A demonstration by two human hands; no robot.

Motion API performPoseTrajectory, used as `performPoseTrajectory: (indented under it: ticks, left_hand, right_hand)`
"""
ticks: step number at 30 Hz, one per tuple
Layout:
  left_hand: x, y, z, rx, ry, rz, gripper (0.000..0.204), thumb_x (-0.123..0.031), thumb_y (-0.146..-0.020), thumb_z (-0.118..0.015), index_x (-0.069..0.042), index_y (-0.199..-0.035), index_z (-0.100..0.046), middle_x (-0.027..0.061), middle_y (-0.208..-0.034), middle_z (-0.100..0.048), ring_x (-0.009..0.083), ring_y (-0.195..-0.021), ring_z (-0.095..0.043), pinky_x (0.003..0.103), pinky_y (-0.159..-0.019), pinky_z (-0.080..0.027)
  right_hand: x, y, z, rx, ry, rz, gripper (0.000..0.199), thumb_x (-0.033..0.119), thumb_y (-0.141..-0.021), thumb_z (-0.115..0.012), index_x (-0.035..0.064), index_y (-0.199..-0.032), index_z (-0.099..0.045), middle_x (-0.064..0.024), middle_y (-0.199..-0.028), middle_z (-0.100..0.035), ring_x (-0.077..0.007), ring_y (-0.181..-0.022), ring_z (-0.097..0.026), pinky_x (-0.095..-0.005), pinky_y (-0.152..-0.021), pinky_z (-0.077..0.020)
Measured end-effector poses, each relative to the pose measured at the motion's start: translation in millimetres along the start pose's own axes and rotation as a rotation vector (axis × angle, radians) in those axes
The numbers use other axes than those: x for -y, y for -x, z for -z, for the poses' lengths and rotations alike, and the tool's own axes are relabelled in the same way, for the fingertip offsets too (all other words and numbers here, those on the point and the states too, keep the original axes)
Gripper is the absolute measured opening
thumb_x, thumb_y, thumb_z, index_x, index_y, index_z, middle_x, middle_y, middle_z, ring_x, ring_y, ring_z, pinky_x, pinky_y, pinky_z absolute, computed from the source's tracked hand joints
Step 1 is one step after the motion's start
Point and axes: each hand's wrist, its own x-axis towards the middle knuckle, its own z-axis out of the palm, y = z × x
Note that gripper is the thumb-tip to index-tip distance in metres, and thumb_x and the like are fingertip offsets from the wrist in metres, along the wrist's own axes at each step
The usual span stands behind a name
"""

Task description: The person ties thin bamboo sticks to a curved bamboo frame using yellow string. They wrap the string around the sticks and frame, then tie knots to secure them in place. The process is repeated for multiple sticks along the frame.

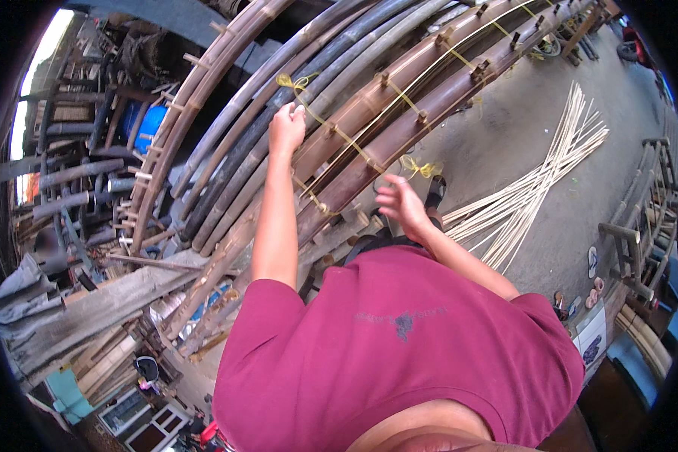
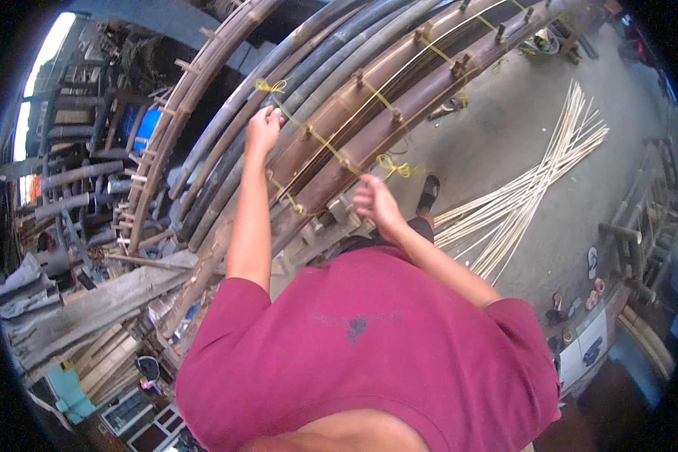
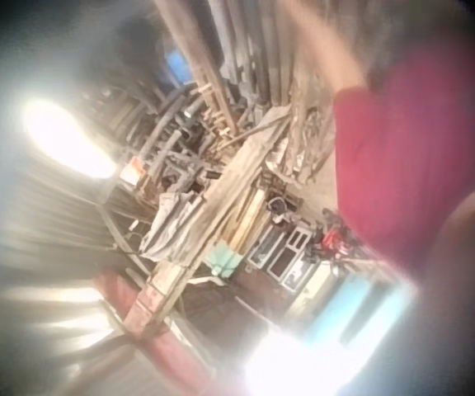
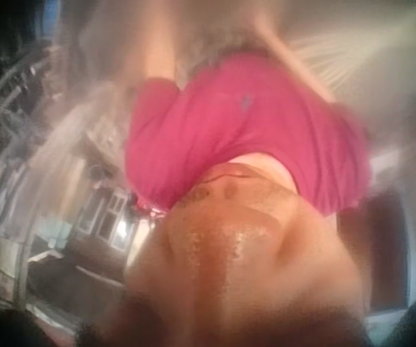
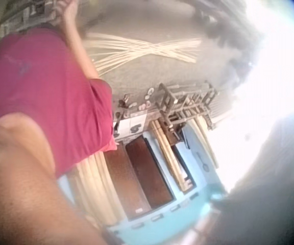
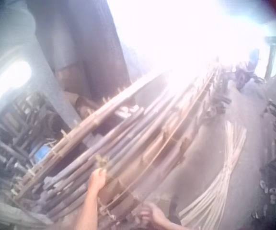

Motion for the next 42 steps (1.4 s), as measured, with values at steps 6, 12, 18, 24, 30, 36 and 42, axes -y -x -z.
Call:
performPoseTrajectory:
  ticks: [6,12,18,24,30,36,42]
  left_hand:
    - [40.6,148.1,53.4,0.104,-0.184,-0.022,0.022,-0.017,-0.095,-0.052,-0.001,-0.102,-0.066,0.0209,-0.096,-0.069,0.0353,-0.092,-0.068,0.044,-0.079,-0.052]
    - [71.9,191.3,11.9,-0.085,0.369,-0.344,0.022,-0.022,-0.093,-0.058,-0.003,-0.104,-0.059,0.0227,-0.095,-0.068,0.0371,-0.088,-0.067,0.047,-0.075,-0.051]
    - [70.7,180.4,17.1,-0.051,-0.053,-0.345,0.029,-0.02,-0.096,-0.052,-0.004,-0.119,-0.06,0.023,-0.097,-0.067,0.0438,-0.096,-0.063,0.05,-0.084,-0.048]
    - [63.1,182.3,23.3,-0.011,0.098,-0.259,0.028,-0.024,-0.1,-0.049,-0.001,-0.103,-0.065,0.0202,-0.096,-0.067,0.0364,-0.091,-0.065,0.04,-0.08,-0.049]
    - [65.9,173.8,24.4,0.017,0.097,-0.355,0.022,-0.02,-0.097,-0.055,-0.003,-0.096,-0.067,0.0167,-0.089,-0.07,0.0318,-0.082,-0.069,0.039,-0.074,-0.053]
    - [-16.8,89.4,98.8,-0.072,0.63,-0.159,0.025,-0.017,-0.102,-0.051,0.002,-0.097,-0.067,0.0036,-0.073,-0.065,0.008,-0.07,-0.06,0.025,-0.067,-0.049]
    - [113.8,-6.7,19.5,0.185,-0.413,-0.103,0.029,-0.026,-0.09,-0.051,-0.008,-0.101,-0.07,0.0195,-0.102,-0.067,0.0407,-0.1,-0.062,0.046,-0.086,-0.05]
  right_hand:
    - [-46.8,22.3,-61.7,0.58,-0.046,-0.531,0.033,0.037,-0.102,-0.046,0.0077,-0.112,-0.059,-0.0062,-0.091,-0.062,-0.0184,-0.086,-0.062,-0.0347,-0.085,-0.0497]
    - [-27.2,44.8,-180.9,0.218,0.512,0.721,0.024,0.021,-0.098,-0.04,0.0074,-0.09,-0.058,-0.0086,-0.081,-0.06,-0.0203,-0.075,-0.058,-0.0344,-0.075,-0.0462]
    - [20.5,-35.4,-244.5,0.417,1.885,0.794,0.053,0.057,-0.095,-0.042,0.018,-0.12,-0.069,-0.0187,-0.117,-0.065,-0.0347,-0.114,-0.058,-0.0595,-0.098,-0.0334]
    - [44.2,-35.4,-216.0,0.737,0.97,0.373,0.046,0.046,-0.095,-0.05,0.0029,-0.09,-0.066,-0.0161,-0.098,-0.066,-0.0285,-0.087,-0.062,-0.0418,-0.079,-0.0464]
    - [-75.3,-1.8,-45.0,0.871,1.507,1.087,0.046,0.032,-0.096,-0.053,0.0006,-0.062,-0.057,-0.0215,-0.062,-0.056,-0.0422,-0.064,-0.058,-0.0464,-0.074,-0.0494]
    - [-84.1,1.2,-62.1,0.886,1.378,0.844,0.044,0.034,-0.093,-0.053,0.0031,-0.064,-0.063,-0.0186,-0.063,-0.062,-0.0385,-0.066,-0.059,-0.0466,-0.071,-0.0476]
    - [-57.1,-1.3,-39.0,0.823,1.195,0.714,0.051,0.041,-0.097,-0.053,0.003,-0.064,-0.059,-0.0145,-0.06,-0.059,-0.0299,-0.059,-0.055,-0.0362,-0.066,-0.0466]
